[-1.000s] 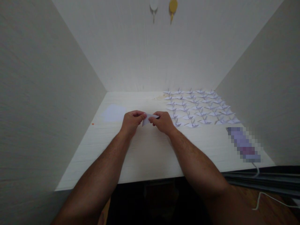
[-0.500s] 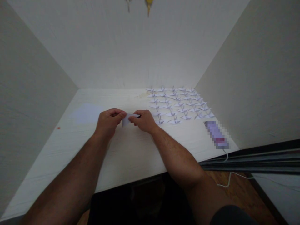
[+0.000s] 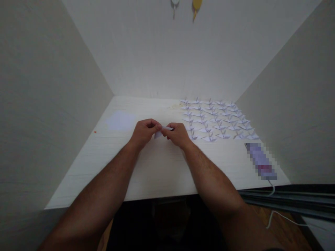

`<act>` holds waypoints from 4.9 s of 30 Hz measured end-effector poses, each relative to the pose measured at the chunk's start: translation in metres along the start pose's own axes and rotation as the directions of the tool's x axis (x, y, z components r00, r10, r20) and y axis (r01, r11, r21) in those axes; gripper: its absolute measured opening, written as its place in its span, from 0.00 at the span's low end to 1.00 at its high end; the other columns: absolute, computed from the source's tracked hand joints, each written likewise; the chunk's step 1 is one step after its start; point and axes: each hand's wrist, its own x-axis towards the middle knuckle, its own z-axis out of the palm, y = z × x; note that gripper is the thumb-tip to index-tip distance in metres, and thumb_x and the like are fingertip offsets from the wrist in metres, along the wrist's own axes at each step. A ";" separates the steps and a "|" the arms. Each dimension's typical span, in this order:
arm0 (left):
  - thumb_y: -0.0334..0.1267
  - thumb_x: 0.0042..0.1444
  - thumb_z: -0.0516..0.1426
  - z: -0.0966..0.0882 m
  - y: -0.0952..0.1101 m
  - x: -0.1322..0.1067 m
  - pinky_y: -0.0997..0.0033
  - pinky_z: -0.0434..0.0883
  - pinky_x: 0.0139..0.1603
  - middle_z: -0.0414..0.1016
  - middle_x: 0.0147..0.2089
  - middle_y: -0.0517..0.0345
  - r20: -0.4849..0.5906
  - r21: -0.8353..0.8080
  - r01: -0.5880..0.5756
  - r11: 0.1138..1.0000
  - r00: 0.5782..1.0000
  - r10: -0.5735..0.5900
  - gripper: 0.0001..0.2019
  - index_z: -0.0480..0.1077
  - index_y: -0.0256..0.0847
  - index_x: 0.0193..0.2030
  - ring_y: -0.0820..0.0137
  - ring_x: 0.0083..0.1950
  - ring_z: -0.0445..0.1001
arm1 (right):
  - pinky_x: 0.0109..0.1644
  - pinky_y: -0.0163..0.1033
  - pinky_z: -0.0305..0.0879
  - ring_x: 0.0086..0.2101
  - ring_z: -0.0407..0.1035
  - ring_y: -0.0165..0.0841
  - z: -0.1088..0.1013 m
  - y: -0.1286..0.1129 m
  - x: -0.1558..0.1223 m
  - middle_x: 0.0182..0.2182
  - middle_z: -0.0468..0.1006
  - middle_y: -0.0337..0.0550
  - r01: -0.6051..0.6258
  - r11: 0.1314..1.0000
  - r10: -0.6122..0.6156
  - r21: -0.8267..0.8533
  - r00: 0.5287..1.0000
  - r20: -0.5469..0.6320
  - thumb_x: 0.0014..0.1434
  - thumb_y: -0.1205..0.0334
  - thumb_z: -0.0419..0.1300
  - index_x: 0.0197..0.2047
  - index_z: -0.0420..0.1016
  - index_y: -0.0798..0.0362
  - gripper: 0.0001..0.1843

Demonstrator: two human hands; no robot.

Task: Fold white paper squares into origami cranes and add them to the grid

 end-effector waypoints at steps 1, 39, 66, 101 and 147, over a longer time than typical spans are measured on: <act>0.39 0.42 0.65 0.000 0.001 0.000 0.73 0.64 0.28 0.75 0.25 0.59 -0.011 0.024 -0.006 1.000 1.000 0.006 0.08 0.75 0.37 0.26 0.74 0.26 0.68 | 0.24 0.30 0.57 0.19 0.64 0.25 0.000 0.000 0.000 0.16 0.72 0.36 0.003 1.000 -0.003 -0.019 1.000 0.007 0.53 0.54 0.64 0.24 0.76 0.56 0.14; 0.43 0.43 0.66 -0.004 -0.015 0.008 0.73 0.56 0.24 0.71 0.23 0.61 -0.007 -0.177 0.118 0.977 0.993 -0.121 0.15 0.80 0.38 0.37 0.77 0.22 0.59 | 0.29 0.35 0.69 0.25 0.72 0.29 0.006 0.007 0.002 0.23 0.77 0.37 0.087 0.953 -0.070 0.289 0.995 -0.071 0.49 0.55 0.65 0.46 0.78 0.55 0.22; 0.42 0.43 0.69 -0.015 -0.007 0.002 0.65 0.70 0.38 0.81 0.37 0.48 0.354 -0.107 0.186 0.977 0.925 -0.137 0.17 0.81 0.40 0.41 0.65 0.37 0.77 | 0.27 0.33 0.66 0.25 0.68 0.26 0.003 0.010 0.005 0.28 0.79 0.40 0.067 0.966 -0.054 0.251 0.997 -0.057 0.48 0.51 0.68 0.41 0.78 0.55 0.20; 0.45 0.42 0.70 -0.005 -0.013 0.005 0.60 0.78 0.42 0.80 0.35 0.51 0.041 -0.223 0.077 0.972 0.997 -0.069 0.19 0.79 0.35 0.38 0.68 0.35 0.77 | 0.37 0.38 0.69 0.30 0.71 0.30 0.010 0.015 0.002 0.35 0.80 0.42 0.312 0.919 -0.358 -0.240 0.916 -0.182 0.53 0.66 0.56 0.34 0.77 0.51 0.09; 0.40 0.40 0.70 0.007 -0.009 -0.001 0.59 0.77 0.44 0.80 0.31 0.55 -0.165 -0.183 -0.081 0.980 0.985 0.050 0.15 0.79 0.38 0.36 0.66 0.34 0.79 | 0.41 0.40 0.71 0.36 0.73 0.33 0.008 0.004 -0.001 0.36 0.81 0.40 0.069 0.936 -0.066 0.346 0.998 -0.022 0.46 0.57 0.68 0.39 0.79 0.51 0.15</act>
